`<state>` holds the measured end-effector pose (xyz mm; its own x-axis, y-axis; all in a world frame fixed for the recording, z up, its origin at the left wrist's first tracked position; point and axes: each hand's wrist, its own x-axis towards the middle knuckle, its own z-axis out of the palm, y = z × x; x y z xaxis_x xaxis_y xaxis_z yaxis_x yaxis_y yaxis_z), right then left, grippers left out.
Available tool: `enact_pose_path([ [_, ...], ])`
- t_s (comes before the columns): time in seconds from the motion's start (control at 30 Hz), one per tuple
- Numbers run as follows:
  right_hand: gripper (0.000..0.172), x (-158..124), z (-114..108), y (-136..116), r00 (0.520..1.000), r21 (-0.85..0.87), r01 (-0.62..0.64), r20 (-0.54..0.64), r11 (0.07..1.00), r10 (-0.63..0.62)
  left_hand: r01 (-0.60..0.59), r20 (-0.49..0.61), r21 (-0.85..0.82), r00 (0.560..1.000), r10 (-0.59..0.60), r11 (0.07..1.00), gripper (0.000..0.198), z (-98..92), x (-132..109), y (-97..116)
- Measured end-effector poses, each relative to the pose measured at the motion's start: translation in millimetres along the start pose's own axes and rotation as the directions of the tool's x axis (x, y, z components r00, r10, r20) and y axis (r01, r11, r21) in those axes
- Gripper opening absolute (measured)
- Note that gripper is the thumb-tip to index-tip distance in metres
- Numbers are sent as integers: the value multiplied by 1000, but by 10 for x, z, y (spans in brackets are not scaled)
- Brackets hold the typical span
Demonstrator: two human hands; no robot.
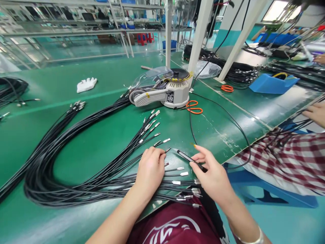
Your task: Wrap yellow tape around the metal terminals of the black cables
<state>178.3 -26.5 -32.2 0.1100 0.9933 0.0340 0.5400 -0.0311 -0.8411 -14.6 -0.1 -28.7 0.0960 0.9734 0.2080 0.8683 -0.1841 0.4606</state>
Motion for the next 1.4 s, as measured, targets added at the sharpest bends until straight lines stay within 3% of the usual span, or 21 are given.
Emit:
enact_pose_path([
  [0.1, 41, -69, 120, -81, 999, -74, -36, -27, 997, 34, 0, -3, -8, 1000, 0, 1000, 16, -1, -2, 1],
  [0.43, 37, -14, 246, -140, 996, -149, 42, -66, 988, -52, 72, 57, -26, 996, -70, 997, 21, -20, 68, 17],
  [1.4, 33, 4, 243, -144, 995, -241, 89, -24, 967, -97, 104, 106, -28, 989, -100, 994, 21, -1, 91, 12],
])
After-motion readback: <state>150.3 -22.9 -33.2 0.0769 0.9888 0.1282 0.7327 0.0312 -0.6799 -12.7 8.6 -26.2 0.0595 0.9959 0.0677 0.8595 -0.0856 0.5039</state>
